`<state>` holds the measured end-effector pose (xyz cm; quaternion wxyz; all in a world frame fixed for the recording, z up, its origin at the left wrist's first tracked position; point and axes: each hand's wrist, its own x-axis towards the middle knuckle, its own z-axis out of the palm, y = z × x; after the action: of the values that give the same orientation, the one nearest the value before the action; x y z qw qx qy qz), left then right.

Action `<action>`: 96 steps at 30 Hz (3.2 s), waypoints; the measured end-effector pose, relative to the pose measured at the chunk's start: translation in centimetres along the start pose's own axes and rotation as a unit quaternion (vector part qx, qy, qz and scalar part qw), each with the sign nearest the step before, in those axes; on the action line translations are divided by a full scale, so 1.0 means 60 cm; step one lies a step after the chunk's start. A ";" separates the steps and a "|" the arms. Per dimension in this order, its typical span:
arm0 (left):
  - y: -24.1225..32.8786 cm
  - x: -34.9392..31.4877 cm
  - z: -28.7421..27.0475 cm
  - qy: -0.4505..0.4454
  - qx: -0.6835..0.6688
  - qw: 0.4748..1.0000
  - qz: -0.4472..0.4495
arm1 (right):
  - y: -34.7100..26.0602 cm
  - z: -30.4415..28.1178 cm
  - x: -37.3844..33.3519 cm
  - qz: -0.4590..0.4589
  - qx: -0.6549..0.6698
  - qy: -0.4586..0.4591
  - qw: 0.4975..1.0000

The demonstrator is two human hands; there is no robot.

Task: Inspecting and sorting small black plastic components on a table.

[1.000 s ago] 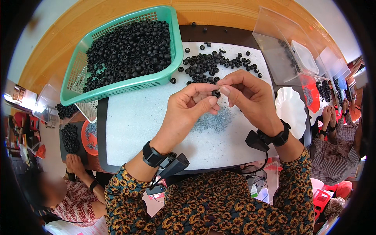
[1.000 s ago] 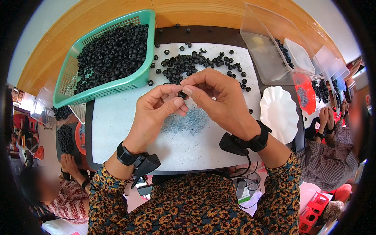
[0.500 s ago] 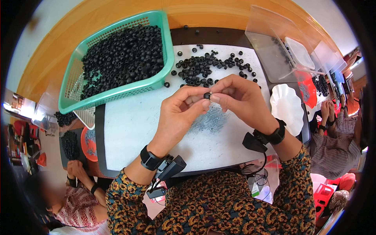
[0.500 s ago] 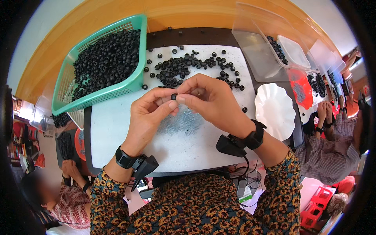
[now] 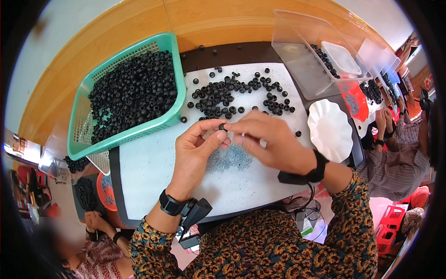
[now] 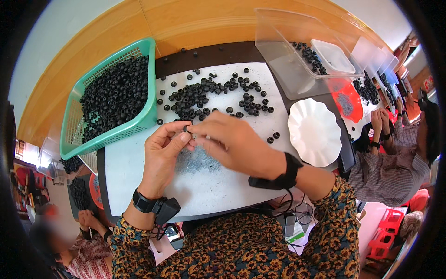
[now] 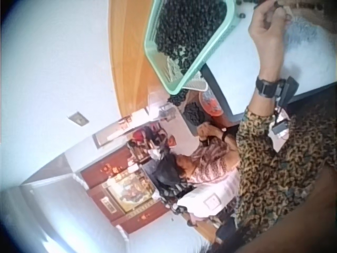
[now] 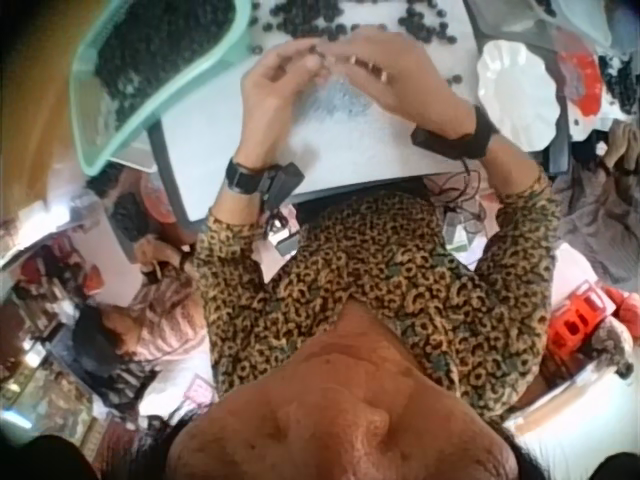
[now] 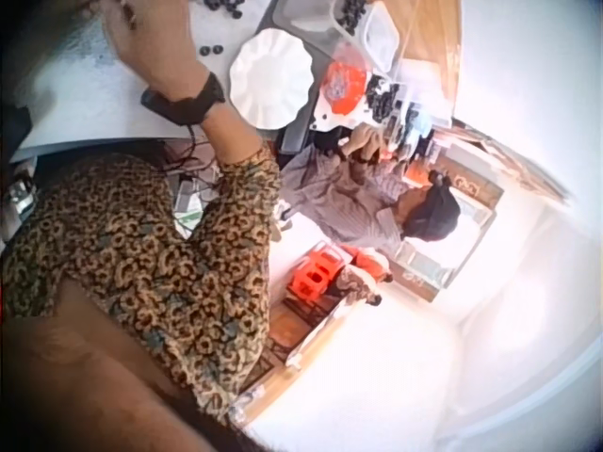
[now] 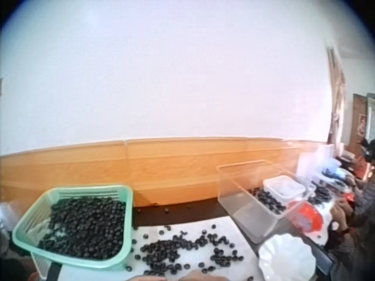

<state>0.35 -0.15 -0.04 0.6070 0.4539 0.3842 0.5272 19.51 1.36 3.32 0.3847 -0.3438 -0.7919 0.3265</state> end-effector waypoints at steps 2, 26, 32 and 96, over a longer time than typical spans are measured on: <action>0.000 -0.003 -0.002 0.008 -0.008 1.000 -0.002 | 0.026 -0.022 0.030 -0.013 -0.065 0.013 0.998; 0.010 0.000 0.003 -0.011 -0.012 1.000 0.000 | 0.049 -0.045 0.081 0.222 0.159 -0.060 0.960; 0.009 0.002 -0.005 -0.029 -0.022 0.999 -0.005 | 0.026 -0.036 0.064 0.199 0.217 -0.075 0.953; -0.001 0.001 0.000 -0.028 0.165 0.969 0.180 | 0.070 -0.161 0.081 0.127 0.554 0.059 0.821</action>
<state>0.40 -0.09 -0.09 0.4297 0.6237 0.3609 0.5442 26.50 9.98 6.64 0.5115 -0.1894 -0.4028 0.7350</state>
